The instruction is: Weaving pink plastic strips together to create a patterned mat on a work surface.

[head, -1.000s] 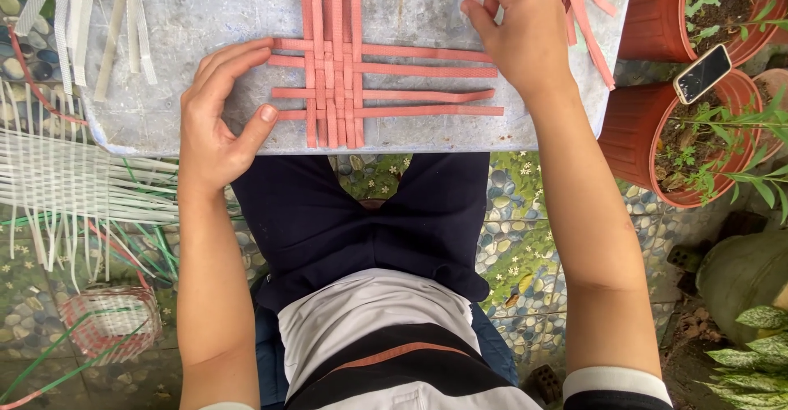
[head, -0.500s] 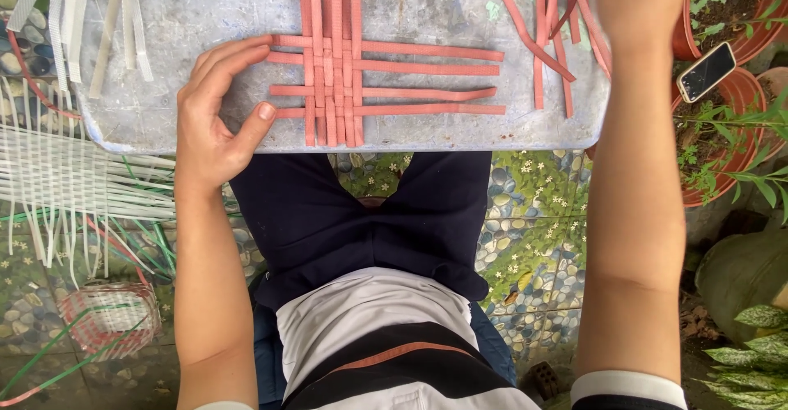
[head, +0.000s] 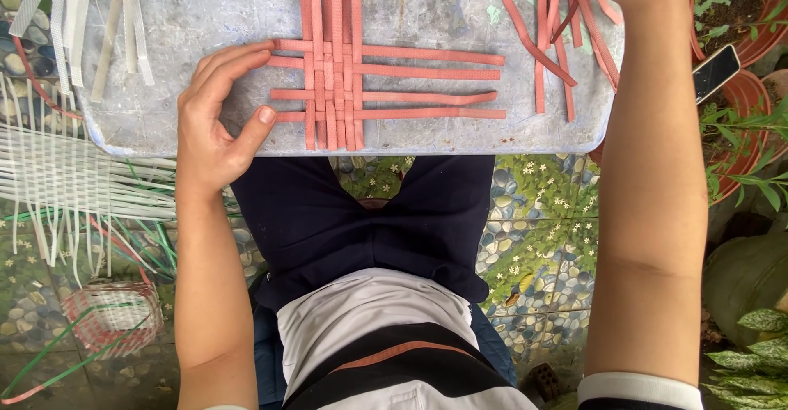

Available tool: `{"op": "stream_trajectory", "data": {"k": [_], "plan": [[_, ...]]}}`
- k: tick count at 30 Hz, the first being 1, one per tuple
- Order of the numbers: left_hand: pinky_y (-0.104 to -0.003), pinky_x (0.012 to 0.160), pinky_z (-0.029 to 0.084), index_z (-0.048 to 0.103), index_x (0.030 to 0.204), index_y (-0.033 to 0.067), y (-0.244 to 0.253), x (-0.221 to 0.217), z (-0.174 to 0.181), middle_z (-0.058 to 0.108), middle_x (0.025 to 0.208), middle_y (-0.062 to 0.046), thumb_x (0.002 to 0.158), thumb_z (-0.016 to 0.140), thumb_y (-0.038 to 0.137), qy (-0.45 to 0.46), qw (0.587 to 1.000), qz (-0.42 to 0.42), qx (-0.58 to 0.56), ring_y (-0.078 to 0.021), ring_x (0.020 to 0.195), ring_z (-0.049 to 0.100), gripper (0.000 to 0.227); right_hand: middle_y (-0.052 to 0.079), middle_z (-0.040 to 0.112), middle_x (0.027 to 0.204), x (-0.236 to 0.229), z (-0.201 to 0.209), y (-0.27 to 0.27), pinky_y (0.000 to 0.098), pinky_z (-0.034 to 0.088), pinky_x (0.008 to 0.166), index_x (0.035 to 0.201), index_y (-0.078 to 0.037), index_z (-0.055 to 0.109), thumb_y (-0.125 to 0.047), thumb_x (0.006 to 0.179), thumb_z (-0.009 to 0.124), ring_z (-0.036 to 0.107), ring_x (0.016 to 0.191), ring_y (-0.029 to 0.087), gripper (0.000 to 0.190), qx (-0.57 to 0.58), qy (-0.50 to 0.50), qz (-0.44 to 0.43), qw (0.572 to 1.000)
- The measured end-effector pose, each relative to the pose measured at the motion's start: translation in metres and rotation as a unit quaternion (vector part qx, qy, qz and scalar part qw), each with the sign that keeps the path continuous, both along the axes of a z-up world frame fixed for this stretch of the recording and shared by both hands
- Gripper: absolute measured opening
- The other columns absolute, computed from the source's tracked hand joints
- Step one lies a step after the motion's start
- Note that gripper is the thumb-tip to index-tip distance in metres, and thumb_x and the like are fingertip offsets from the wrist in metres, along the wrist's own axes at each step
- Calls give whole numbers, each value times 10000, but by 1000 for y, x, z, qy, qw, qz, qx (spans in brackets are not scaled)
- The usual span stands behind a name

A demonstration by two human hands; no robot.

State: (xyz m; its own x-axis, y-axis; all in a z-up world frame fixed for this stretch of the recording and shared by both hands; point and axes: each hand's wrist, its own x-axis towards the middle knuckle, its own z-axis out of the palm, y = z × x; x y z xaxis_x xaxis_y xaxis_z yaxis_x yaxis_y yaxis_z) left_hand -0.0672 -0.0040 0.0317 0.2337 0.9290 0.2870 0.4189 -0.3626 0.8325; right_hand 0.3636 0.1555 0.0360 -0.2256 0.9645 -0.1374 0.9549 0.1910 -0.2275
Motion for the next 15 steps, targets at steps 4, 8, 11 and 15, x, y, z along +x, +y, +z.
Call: {"op": "stream_trajectory", "data": {"k": [4, 8, 11, 15], "plan": [[-494, 1104, 411, 544, 1296, -53, 0, 0, 1, 573, 1337, -218, 1024, 539, 251, -3, 1000, 0, 0, -378, 1276, 529, 408, 130, 564, 796, 3, 9, 0, 500, 350, 479, 1108, -119, 597, -158, 1083, 600, 494, 639, 327, 46, -56, -10, -14, 998], [-495, 1107, 410, 544, 1296, -54, 0, -1, 0, 577, 1335, -218, 1021, 545, 233, -4, 1000, -1, 4, -377, 1274, 533, 398, 153, 571, 816, 11, 5, 5, 522, 353, 471, 1157, -121, 613, -166, 1104, 578, 504, 649, 344, 78, -113, -17, -23, 993], [-492, 1102, 413, 544, 1296, -55, -1, -1, 0, 578, 1330, -215, 1020, 546, 237, -7, 1000, 0, 5, -376, 1267, 533, 402, 138, 574, 904, 25, -4, 7, 503, 374, 538, 1059, -96, 604, -102, 1110, 672, 520, 758, 334, 85, -69, -5, 25, 997], [-484, 1091, 416, 543, 1300, -51, -2, -1, 0, 579, 1330, -212, 1015, 554, 217, -7, 1000, -3, 8, -369, 1263, 537, 392, 155, 584, 911, 37, 1, 6, 518, 376, 540, 1054, -70, 590, -161, 1136, 690, 521, 742, 355, 158, -48, -24, 24, 998]]}}
